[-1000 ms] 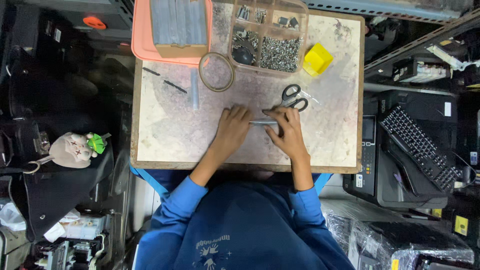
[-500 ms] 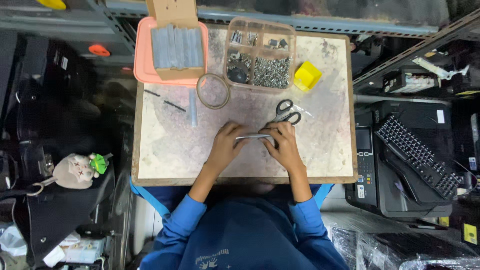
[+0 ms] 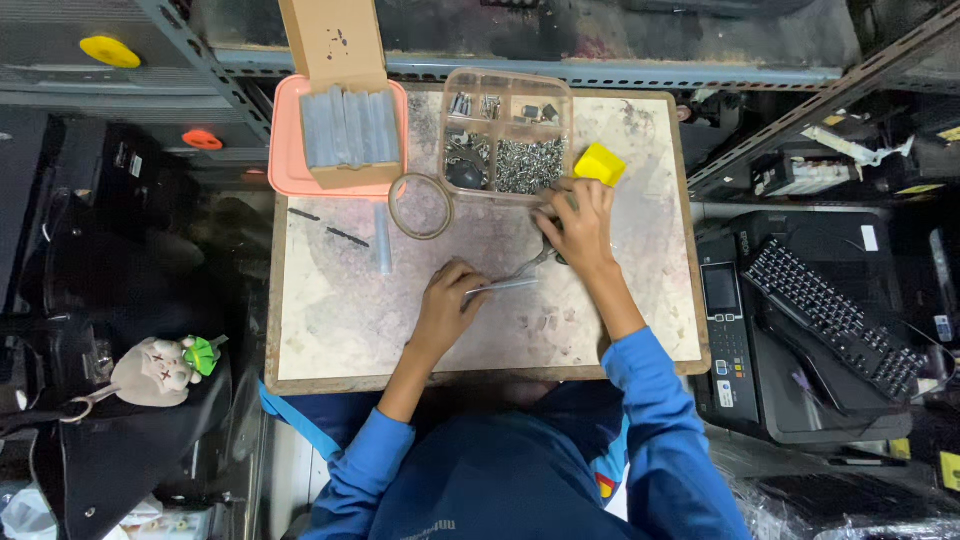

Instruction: The person organizes small metal screws from a plastic bag into a yellow container on a cluttered workbench. They use their hands to sort the screws and place them into the container, then set the container down.

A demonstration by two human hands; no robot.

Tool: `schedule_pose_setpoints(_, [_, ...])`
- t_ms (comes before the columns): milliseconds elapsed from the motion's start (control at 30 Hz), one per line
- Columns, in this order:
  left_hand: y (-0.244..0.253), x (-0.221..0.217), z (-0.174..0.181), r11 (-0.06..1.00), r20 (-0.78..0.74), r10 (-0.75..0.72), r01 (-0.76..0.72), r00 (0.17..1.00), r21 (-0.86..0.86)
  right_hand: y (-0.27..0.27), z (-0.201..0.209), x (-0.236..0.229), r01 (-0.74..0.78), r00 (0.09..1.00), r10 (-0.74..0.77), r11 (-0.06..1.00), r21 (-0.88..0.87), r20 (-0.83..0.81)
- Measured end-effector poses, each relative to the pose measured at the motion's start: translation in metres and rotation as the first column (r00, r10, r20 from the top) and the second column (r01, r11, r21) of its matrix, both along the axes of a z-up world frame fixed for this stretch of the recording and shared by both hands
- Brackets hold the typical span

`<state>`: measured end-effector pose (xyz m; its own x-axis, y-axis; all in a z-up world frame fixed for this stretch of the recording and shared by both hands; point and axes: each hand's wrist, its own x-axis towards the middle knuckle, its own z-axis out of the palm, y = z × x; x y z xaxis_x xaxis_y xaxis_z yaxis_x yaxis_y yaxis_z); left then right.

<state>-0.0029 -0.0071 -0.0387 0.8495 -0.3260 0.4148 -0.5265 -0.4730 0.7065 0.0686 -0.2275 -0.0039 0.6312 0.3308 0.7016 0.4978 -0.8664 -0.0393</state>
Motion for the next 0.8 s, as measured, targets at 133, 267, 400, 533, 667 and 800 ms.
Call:
schedule_pose_setpoints(133, [0.0,0.001,-0.002,1.0,-0.003,-0.007,0.007,1.0,-0.011,0.003,0.0,0.008,-0.003,1.0,0.003,1.0,-0.013,-0.024])
schedule_pose_setpoints(267, [0.0,0.001,0.0,1.0,-0.001,-0.01,0.01,1.0,0.009,0.004,0.003,0.008,-0.037,0.999,0.037,0.999,0.003,-0.017])
schedule_pose_setpoints(400, [0.001,0.001,0.0,0.999,0.004,-0.009,0.009,1.0,0.037,0.003,-0.006,0.008,-0.04,0.999,0.04,0.999,-0.003,0.012])
schedule_pose_setpoints(533, [0.002,0.0,0.005,1.0,-0.029,-0.011,0.011,1.0,0.023,0.005,-0.009,0.008,-0.061,0.997,0.062,0.998,-0.01,0.051])
schedule_pose_setpoints(667, [0.001,0.0,0.0,1.0,-0.003,-0.006,0.006,1.0,0.02,0.008,-0.005,0.004,-0.103,0.985,0.099,0.994,0.021,0.141])
schedule_pose_setpoints(800, [0.002,0.0,0.002,1.0,-0.005,-0.013,0.013,1.0,0.003,0.006,-0.007,0.004,-0.121,0.98,0.115,0.992,0.024,0.161])
